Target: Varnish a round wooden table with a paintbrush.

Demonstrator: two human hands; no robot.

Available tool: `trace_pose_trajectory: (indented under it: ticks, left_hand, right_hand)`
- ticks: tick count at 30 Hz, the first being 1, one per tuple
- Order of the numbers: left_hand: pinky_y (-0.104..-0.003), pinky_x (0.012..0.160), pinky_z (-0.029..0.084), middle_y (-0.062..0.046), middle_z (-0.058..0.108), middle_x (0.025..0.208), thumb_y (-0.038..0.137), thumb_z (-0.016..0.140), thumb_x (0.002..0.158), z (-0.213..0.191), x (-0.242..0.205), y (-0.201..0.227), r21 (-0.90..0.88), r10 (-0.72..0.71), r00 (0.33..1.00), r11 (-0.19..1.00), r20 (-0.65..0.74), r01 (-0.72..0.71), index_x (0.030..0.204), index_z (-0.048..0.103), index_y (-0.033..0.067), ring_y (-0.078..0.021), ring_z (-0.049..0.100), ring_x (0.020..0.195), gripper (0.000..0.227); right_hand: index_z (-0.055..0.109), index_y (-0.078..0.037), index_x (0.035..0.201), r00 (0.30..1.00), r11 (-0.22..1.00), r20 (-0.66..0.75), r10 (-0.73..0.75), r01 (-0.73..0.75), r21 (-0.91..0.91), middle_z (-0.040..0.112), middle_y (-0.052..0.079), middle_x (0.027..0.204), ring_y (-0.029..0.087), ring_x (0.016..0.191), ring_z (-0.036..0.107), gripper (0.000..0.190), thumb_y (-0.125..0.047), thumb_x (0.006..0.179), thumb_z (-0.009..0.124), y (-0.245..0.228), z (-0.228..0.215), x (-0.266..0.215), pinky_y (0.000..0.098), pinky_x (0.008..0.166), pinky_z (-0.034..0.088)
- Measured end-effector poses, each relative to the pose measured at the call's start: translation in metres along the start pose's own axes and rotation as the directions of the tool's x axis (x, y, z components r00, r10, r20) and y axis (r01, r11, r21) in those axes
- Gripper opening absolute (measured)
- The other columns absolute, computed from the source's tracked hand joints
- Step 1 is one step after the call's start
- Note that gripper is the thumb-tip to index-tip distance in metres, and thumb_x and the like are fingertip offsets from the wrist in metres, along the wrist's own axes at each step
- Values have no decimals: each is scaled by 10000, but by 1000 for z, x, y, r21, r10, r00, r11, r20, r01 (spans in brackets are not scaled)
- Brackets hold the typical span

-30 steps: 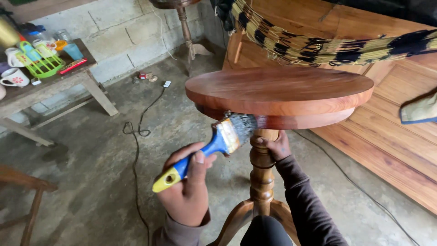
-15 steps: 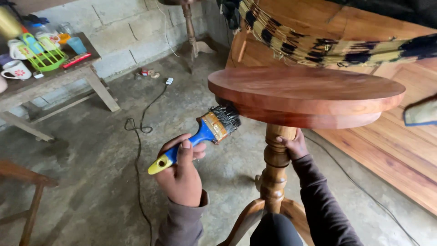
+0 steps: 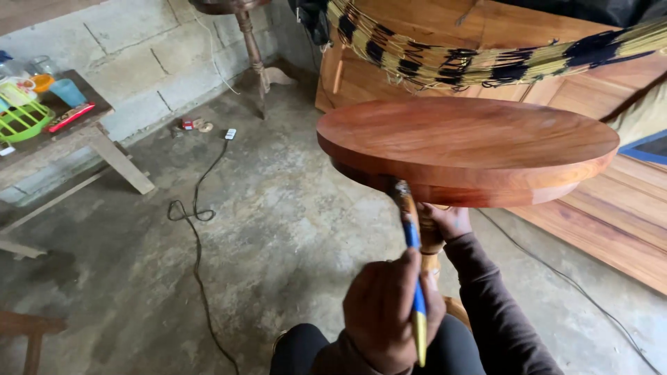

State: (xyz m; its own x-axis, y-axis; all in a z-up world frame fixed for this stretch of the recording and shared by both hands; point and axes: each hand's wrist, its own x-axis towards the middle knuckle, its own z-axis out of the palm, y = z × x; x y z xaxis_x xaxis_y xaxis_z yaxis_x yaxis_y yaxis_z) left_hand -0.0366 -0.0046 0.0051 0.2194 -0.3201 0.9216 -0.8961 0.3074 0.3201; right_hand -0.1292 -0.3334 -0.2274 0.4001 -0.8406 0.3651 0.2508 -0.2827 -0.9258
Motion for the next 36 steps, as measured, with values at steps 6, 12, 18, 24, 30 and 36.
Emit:
trace_pose_trajectory:
  ticks: [6,12,18,24,30,36]
  left_hand:
    - [-406,805,581,-135,696,993,80,720,983,-18,1,-20,-220,111,990,971,81,-91,1266,613,-13,-308,701,863,316]
    - [-387,817,602,-139,719,1080,52,728,1028,-20,-1,-35,-548,142,981,835,134,-46,1270,608,1,-305,728,929,275]
    - [-345,719,604,-146,731,976,43,712,985,-43,8,-71,-580,-10,986,807,167,107,1245,636,-6,-264,737,819,275]
    - [-325,726,610,-137,745,967,58,664,1001,-57,-1,-97,-418,-85,991,901,99,119,1241,630,-1,-239,762,838,249]
    - [-324,707,585,-132,737,946,64,627,1022,-64,-8,-100,-183,-189,982,965,-1,186,1233,642,-1,-232,751,825,222]
    - [-331,625,549,-122,716,889,70,663,975,-51,-11,-65,-85,-91,994,992,63,97,1219,651,-27,-232,706,732,263]
  right_hand:
    - [690,-42,1074,997,991,-42,-59,53,-125,725,25,1001,120,874,677,245,-170,872,744,5,-16,6,294,767,583]
    - [646,-52,1021,997,993,-6,-82,82,-81,637,-16,920,128,789,578,184,-150,895,739,7,-16,-4,294,675,507]
    - [665,-27,1067,967,966,71,246,-250,59,661,36,930,175,819,609,243,-184,899,744,48,-35,3,356,698,509]
    - [678,-17,1193,997,995,44,58,-54,-79,726,71,1163,191,1065,674,434,-140,788,774,17,-2,2,374,928,560]
    - [647,21,1101,998,993,62,5,-12,117,666,74,966,160,849,617,376,-127,801,819,-20,37,0,329,720,517]
    - [570,46,1023,973,875,229,-19,-95,474,518,28,714,122,561,440,373,-132,851,848,-83,75,-9,276,483,348]
